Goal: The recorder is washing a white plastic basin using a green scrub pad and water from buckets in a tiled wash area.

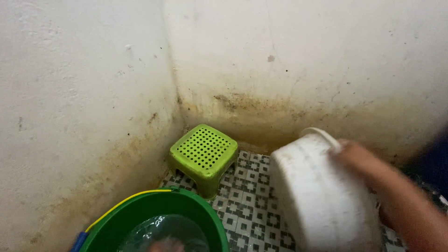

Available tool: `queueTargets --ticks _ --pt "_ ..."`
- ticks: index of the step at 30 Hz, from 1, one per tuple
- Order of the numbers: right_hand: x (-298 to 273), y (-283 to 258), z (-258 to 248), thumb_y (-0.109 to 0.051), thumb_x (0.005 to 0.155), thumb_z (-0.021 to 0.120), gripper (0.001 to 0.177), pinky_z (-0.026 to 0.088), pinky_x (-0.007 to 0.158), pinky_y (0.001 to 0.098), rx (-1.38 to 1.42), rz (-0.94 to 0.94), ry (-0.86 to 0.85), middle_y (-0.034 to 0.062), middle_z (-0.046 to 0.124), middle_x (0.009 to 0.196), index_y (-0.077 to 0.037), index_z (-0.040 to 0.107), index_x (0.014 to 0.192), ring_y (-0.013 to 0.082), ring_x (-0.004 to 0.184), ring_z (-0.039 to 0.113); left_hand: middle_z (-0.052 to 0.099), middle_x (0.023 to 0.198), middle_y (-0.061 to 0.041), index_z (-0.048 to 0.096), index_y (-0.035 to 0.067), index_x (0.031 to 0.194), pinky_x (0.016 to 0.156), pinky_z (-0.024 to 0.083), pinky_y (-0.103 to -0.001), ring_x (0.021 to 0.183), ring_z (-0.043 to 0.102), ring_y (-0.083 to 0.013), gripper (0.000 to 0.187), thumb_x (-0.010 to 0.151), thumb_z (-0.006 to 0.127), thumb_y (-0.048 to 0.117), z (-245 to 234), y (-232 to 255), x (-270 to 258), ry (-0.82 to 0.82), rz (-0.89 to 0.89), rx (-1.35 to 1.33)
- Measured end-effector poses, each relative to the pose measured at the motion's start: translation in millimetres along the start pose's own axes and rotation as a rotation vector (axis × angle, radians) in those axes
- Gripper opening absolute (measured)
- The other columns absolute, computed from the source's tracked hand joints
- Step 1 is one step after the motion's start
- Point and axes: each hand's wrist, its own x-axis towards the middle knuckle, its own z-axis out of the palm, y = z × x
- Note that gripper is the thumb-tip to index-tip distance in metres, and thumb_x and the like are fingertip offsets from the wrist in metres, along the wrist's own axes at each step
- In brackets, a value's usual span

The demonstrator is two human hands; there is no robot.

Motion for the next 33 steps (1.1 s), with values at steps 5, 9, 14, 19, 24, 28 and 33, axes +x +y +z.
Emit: queueTargets --ticks 5,9,14,19,24,28,33 --pt "-83 -50 81 -0.011 0.096 0.061 0.057 0.064 0.058 0.0411 -0.018 -0.145 -0.039 0.0155 0.070 0.098 -0.012 0.043 0.150 0.0223 0.067 0.069 0.055 0.150 -0.030 0.048 -0.010 0.145 0.115 0.047 -0.052 0.139 0.055 -0.0420 0.057 0.102 0.053 0.027 192 -53 -253 -0.533 0.034 0.216" --pt "-116 -60 113 -0.016 0.101 0.052 0.045 0.060 0.061 0.0427 -0.012 -0.280 -0.070 0.0198 0.074 0.093 -0.011 0.046 0.145 0.0249 0.063 0.069 0.070 0.132 -0.025 0.058 -0.006 0.135 0.103 0.053 -0.049 0.119 0.069 -0.0371 0.063 0.100 0.046 0.045 225 -68 -296 -0.839 0.197 0.352" --pt "-169 -102 98 -0.012 0.095 0.056 0.050 0.056 0.071 0.0511 -0.158 -0.346 -0.033 0.0208 0.076 0.092 -0.017 0.044 0.143 0.0349 0.072 0.071 0.073 0.119 -0.023 0.064 -0.001 0.129 0.095 0.056 -0.046 0.105 0.070 -0.0325 0.040 0.102 0.051 0.026 156 -33 -209 -0.229 0.655 0.007" --pt "-165 -99 119 -0.009 0.089 0.058 0.056 0.055 0.082 0.0532 -0.126 -0.524 -0.063 0.0224 0.074 0.098 -0.023 0.044 0.141 0.0408 0.090 0.072 0.066 0.128 -0.014 0.058 0.007 0.139 0.102 0.049 -0.045 0.115 0.063 -0.0244 0.038 0.104 0.045 0.018 64 -18 -92 0.192 0.672 -0.070" --pt "-163 -113 140 -0.008 0.090 0.057 0.055 0.056 0.085 0.0520 -0.220 -0.531 -0.143 0.0217 0.073 0.104 -0.022 0.045 0.142 0.0389 0.094 0.073 0.069 0.124 -0.024 0.060 -0.004 0.131 0.101 0.054 -0.048 0.112 0.067 -0.0348 0.044 0.101 0.049 0.026 140 -28 -172 -0.387 0.187 0.108" --pt "-160 -121 146 -0.009 0.088 0.063 0.056 0.057 0.085 0.0512 -0.286 -0.616 -0.138 0.0220 0.070 0.113 -0.014 0.044 0.140 0.0389 0.098 0.071 0.073 0.119 -0.024 0.066 -0.006 0.123 0.096 0.058 -0.048 0.111 0.072 -0.0372 0.046 0.096 0.055 0.030 195 -54 -275 -0.665 0.270 0.356" --pt "-156 -115 122 -0.006 0.092 0.059 0.061 0.058 0.087 0.0477 -0.118 -0.479 -0.120 0.0204 0.070 0.117 -0.021 0.043 0.148 0.0360 0.097 0.073 0.069 0.133 -0.020 0.062 0.004 0.134 0.106 0.050 -0.048 0.123 0.065 -0.0333 0.039 0.103 0.048 0.025 130 -26 -182 0.007 0.637 0.012"
